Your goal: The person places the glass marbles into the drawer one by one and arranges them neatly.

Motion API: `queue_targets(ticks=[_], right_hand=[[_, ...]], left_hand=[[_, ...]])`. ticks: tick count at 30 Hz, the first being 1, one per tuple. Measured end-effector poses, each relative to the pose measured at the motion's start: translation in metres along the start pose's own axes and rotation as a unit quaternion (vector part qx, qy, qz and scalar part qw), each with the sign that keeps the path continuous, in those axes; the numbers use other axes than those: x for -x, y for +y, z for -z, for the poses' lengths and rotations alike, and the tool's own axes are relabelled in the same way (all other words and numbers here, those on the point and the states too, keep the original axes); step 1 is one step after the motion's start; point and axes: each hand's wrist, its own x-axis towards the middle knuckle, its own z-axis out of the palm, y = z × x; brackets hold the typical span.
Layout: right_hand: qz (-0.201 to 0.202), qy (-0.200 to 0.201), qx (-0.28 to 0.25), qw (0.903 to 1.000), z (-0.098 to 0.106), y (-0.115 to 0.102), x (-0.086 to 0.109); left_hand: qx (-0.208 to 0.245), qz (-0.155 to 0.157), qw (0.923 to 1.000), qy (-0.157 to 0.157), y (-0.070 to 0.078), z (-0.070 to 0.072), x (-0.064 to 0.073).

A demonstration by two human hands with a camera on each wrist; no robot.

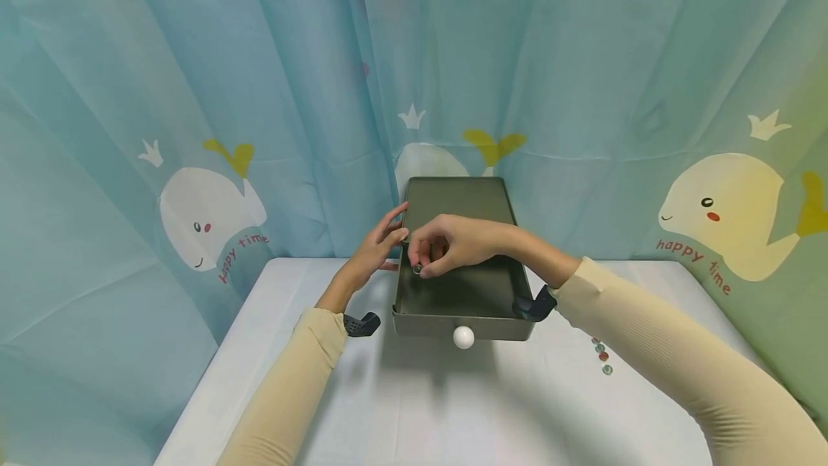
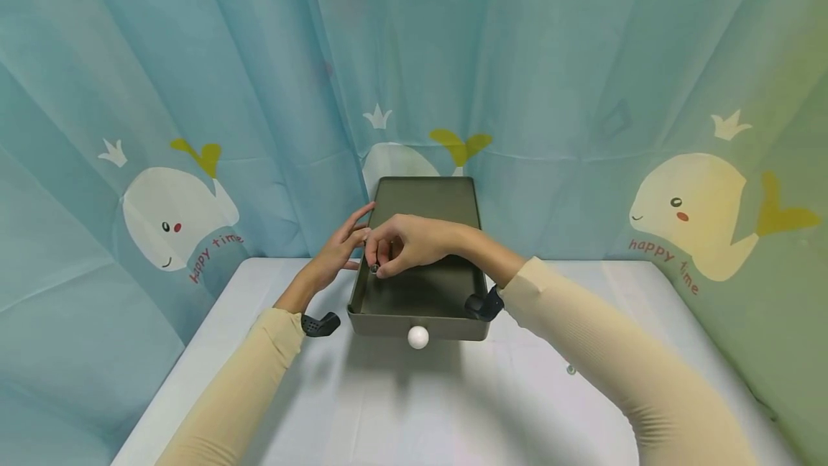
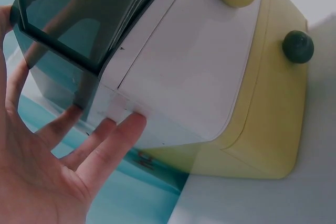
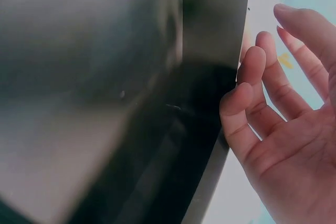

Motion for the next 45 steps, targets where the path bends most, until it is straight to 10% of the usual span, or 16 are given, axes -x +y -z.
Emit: queue_targets(ticks=[45], right_hand=[[-0.001,-0.005,0.02,0.9998,-0.0003,-0.0024,-0.0038]], left_hand=[[0.001,-0.001,1.0,0.001,0.0009,-0.0011,0.0006]])
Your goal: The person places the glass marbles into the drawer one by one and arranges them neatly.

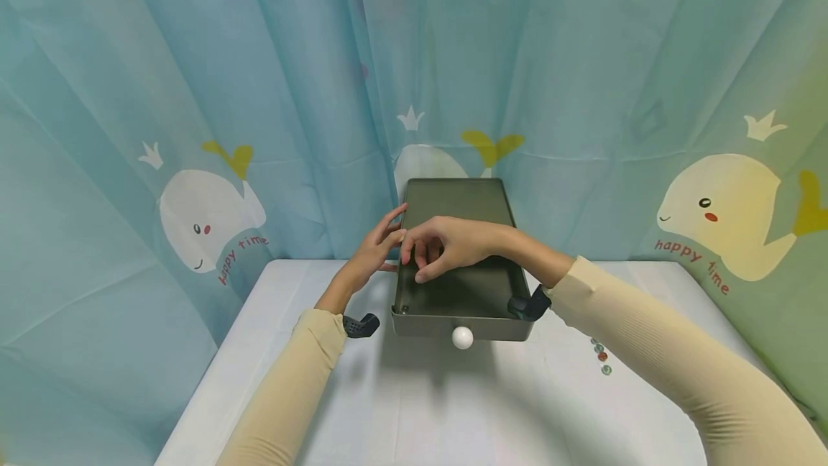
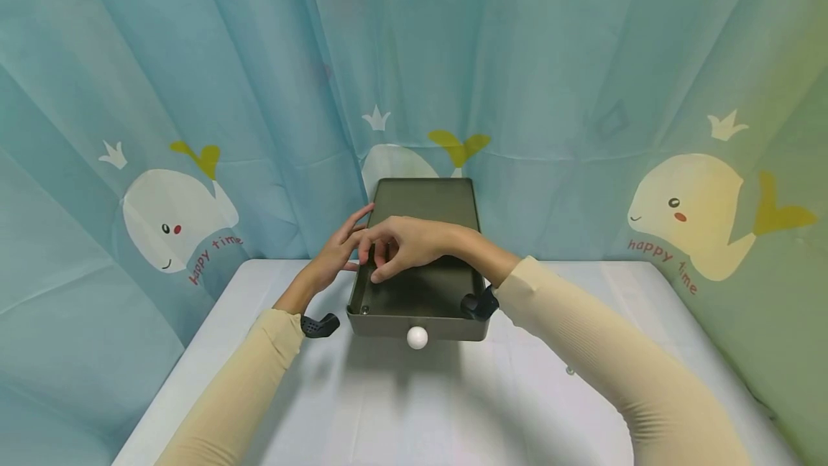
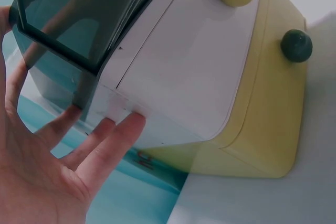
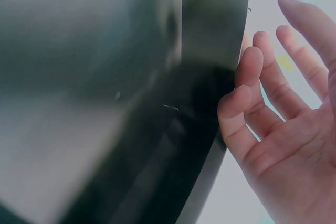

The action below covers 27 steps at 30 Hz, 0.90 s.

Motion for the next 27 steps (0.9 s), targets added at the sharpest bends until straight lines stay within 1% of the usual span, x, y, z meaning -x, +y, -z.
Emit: queue_targets(ticks=[4,11,16,27], right_hand=[[-0.003,-0.002,0.003,1.0,0.001,-0.002,0.001],[-0.02,-0.001,0.016,0.9997,0.005,-0.008,0.006],[-0.02,0.0,0.016,0.9997,0.008,-0.011,0.011],[-0.039,0.014,0.029,0.9987,0.012,-0.01,0.032]], left_hand=[[0.002,-0.001,1.0,-0.001,0.0,0.0,-0.001],[0.0,-0.001,1.0,-0.002,-0.001,0.001,-0.001],[-0.004,0.002,1.0,0.0,-0.001,0.001,-0.002],[-0.005,0.009,0.9999,0.001,-0.001,0.0,0.0]])
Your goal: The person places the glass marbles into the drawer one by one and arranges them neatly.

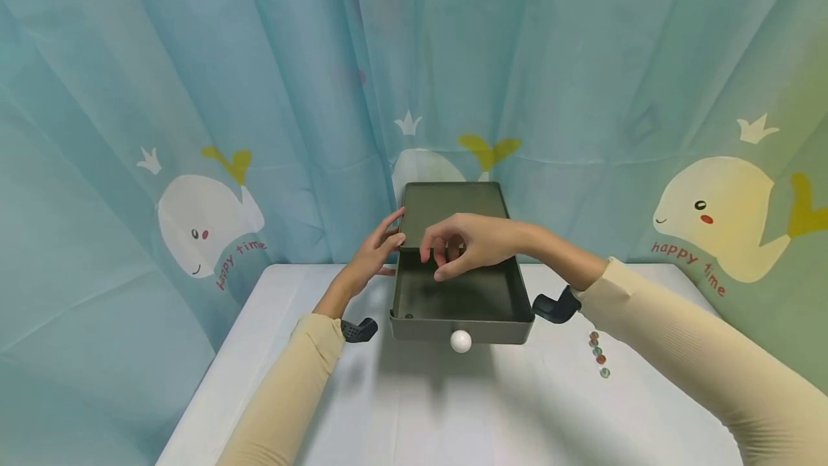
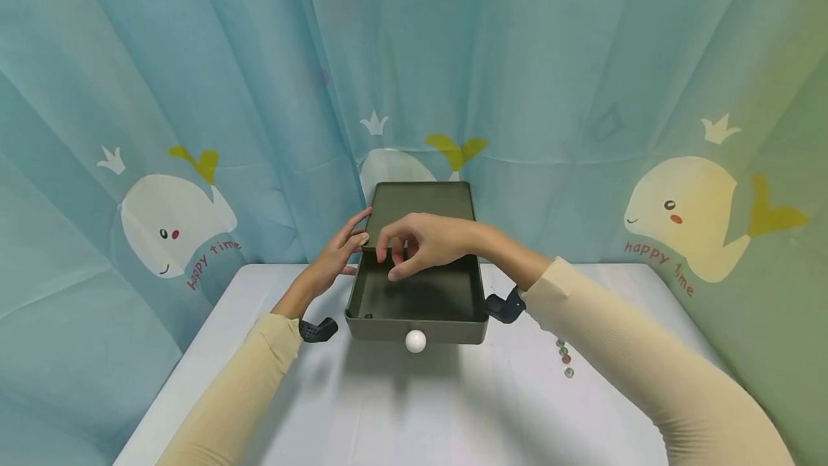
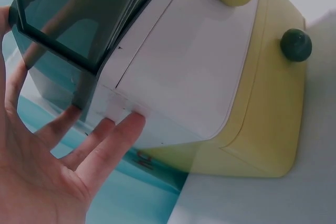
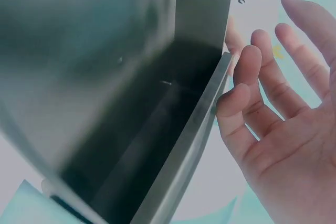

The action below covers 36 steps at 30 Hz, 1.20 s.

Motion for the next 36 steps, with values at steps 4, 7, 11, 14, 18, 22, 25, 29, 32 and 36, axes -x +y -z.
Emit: queue_targets(ticks=[4,7,11,14,18,22,25,29,32,36], right_hand=[[-0.002,0.009,0.002,1.0,0.002,-0.002,0.009],[-0.004,0.012,0.002,0.9999,0.004,-0.003,0.016],[-0.004,0.018,-0.001,0.9998,0.006,-0.003,0.025],[-0.006,0.028,-0.003,0.9996,0.007,-0.003,0.033],[-0.018,0.044,-0.001,0.9989,0.009,0.0,0.045],[-0.028,0.065,0.003,0.9975,0.01,0.003,0.058],[-0.027,0.085,0.005,0.996,0.01,0.004,0.068],[-0.027,0.111,0.002,0.9935,0.01,0.006,0.08],[-0.029,0.123,-0.002,0.992,0.01,0.009,0.088],[-0.023,0.144,-0.008,0.9893,0.008,0.015,0.098]], left_hand=[[0.002,-0.005,1.0,0.003,0.001,-0.001,0.0],[0.006,-0.01,0.9999,0.002,0.001,-0.001,-0.001],[0.007,-0.014,0.9999,0.0,0.0,0.0,-0.002],[0.006,-0.017,0.9998,-0.001,-0.001,0.0,-0.002],[0.006,-0.017,0.9998,-0.002,-0.001,0.0,-0.001],[0.005,-0.015,0.9999,-0.003,0.0,-0.002,0.0],[0.004,-0.015,0.9999,-0.005,0.002,-0.002,0.0],[0.006,-0.017,0.9998,-0.007,0.002,-0.001,-0.001],[0.007,-0.015,0.9998,-0.007,0.002,-0.001,-0.002],[0.006,-0.011,0.9999,-0.005,0.003,-0.002,-0.002]])
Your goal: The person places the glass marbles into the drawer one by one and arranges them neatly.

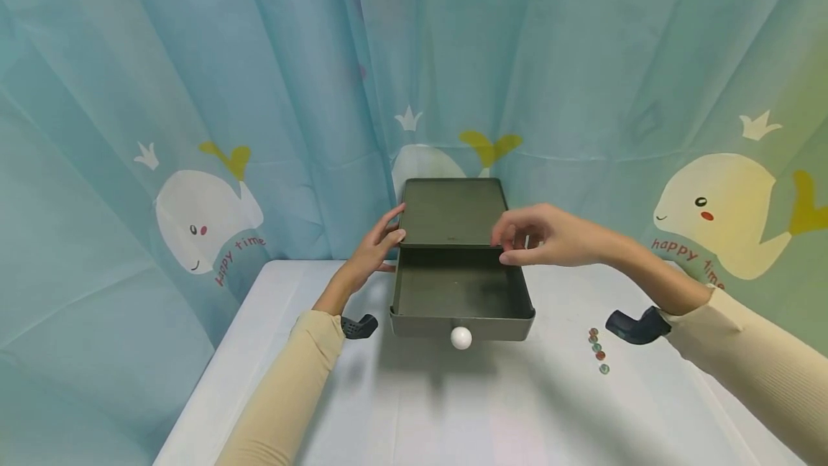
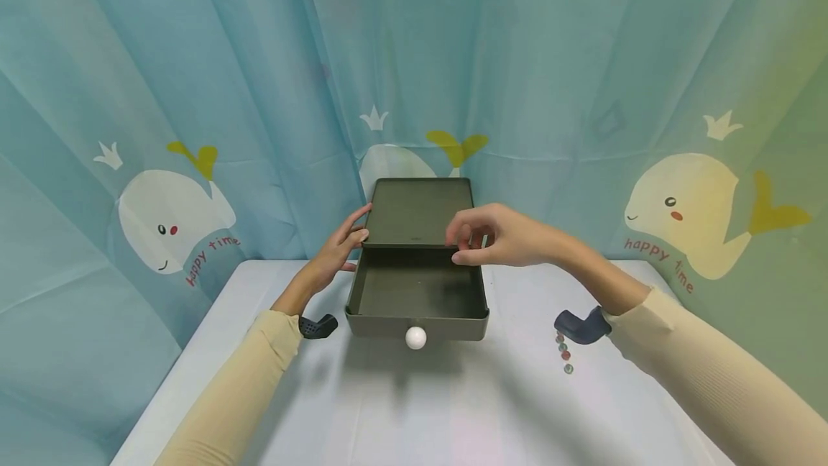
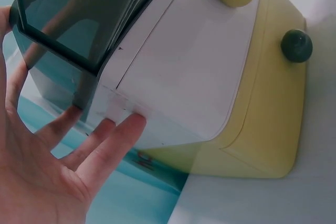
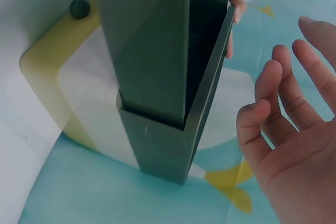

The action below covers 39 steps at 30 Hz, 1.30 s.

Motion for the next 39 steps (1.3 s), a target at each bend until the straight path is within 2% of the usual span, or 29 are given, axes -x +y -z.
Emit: queue_targets(ticks=[6,15,28,39], right_hand=[[0.006,0.039,-0.001,0.9992,0.002,0.008,0.017],[0.0,0.069,0.012,0.9975,0.007,0.016,0.04],[-0.04,0.074,0.012,0.9964,0.01,0.046,0.081],[-0.065,0.102,0.024,0.9924,0.007,0.068,0.116]], left_hand=[[0.0,-0.001,1.0,0.002,0.0,-0.001,0.0],[-0.005,-0.005,1.0,0.003,-0.001,0.0,0.0],[-0.001,-0.007,1.0,0.002,-0.001,-0.001,0.001],[-0.004,-0.007,1.0,0.003,0.0,0.0,0.0]])
